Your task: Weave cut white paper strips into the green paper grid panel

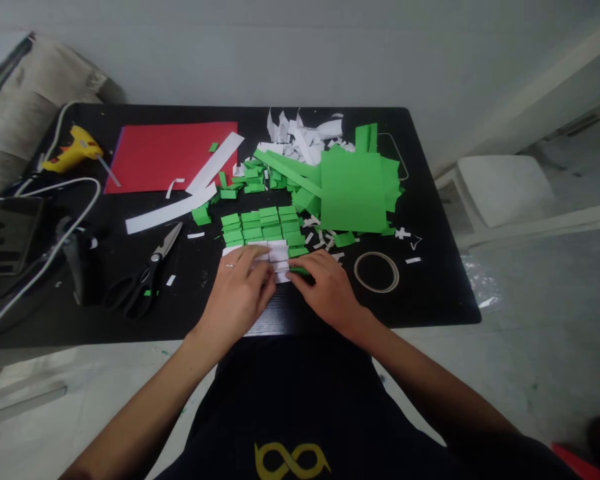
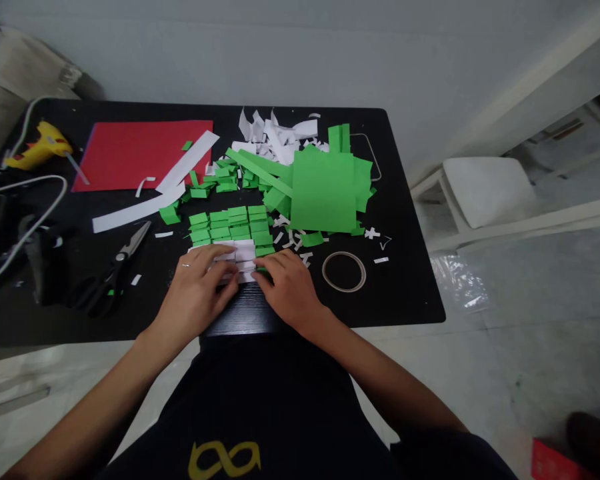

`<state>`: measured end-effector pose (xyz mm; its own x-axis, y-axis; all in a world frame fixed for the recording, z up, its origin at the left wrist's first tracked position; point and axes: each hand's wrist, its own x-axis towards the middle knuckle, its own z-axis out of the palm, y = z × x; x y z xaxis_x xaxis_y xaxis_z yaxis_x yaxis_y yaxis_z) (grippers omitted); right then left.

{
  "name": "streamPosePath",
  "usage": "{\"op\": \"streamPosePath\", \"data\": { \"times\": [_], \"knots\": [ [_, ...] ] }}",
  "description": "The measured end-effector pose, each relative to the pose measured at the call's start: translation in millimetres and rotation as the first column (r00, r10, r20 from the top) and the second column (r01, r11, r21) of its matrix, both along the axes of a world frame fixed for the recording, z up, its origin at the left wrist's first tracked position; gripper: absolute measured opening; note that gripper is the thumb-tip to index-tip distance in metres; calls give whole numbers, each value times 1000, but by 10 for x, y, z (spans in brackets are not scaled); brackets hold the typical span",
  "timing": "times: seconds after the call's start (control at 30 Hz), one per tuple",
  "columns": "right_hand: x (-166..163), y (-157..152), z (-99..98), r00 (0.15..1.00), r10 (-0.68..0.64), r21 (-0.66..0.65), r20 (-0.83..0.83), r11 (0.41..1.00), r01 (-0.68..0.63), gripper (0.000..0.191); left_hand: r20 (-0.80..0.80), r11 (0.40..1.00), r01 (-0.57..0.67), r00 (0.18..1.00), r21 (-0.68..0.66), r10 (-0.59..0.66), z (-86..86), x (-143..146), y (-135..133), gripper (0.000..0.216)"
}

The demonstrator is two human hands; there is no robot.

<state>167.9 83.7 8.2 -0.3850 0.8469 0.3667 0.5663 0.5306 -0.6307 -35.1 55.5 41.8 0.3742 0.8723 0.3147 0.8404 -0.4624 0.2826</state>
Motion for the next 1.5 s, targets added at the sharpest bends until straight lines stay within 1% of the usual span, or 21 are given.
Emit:
{"op": "streamPosePath", "data": {
  "times": [0.1, 0.23, 0.37, 0.57, 0.73, 0.93, 1.17, 1.37, 1.5],
  "knots": [
    [-1, -19, 8, 999, -49, -5, -1, 999, 49, 15, 0, 1000, -8, 1000, -4, 8, -8, -3, 0, 9],
    [10, -40, 58, 999, 11, 41, 34, 999, -12, 11, 2, 1000, -24, 1000, -7, 24, -2, 11, 1, 11],
    [6, -59, 62, 994, 65, 97, 91, 992, -74, 17, 6, 999, -53, 999, -8, 53, 5, 41, 9, 13],
    [-2, -49, 15, 994, 64, 99, 91, 992, -73, 19, -6, 996, -85, 996, -28, 84, 0, 73, 19, 15],
    [-8, -50, 9, 992, 66, 97, 108, 992, -77, 20, -25, 993, -114, 993, 1, 114, -12, 110, 18, 15],
    [-21, -78, 23, 981, 61, 68, 181, 995, -75, 23, -27, 986, -162, 986, 43, 163, -28, 149, 0, 15],
    [-32, -101, 29, 969, 54, 75, 242, 995, -74, 26, -16, 994, -107, 994, 37, 108, -70, 136, -45, 19],
    [-29, -132, 28, 953, 112, 142, 282, 977, -156, 28, -74, 997, -52, 996, 64, 57, -46, 140, -68, 20],
    [-22, -139, 16, 944, 138, 152, 298, 970, -190, 29, -79, 995, -64, 994, 71, 69, -27, 141, -52, 22]
  ]
}}
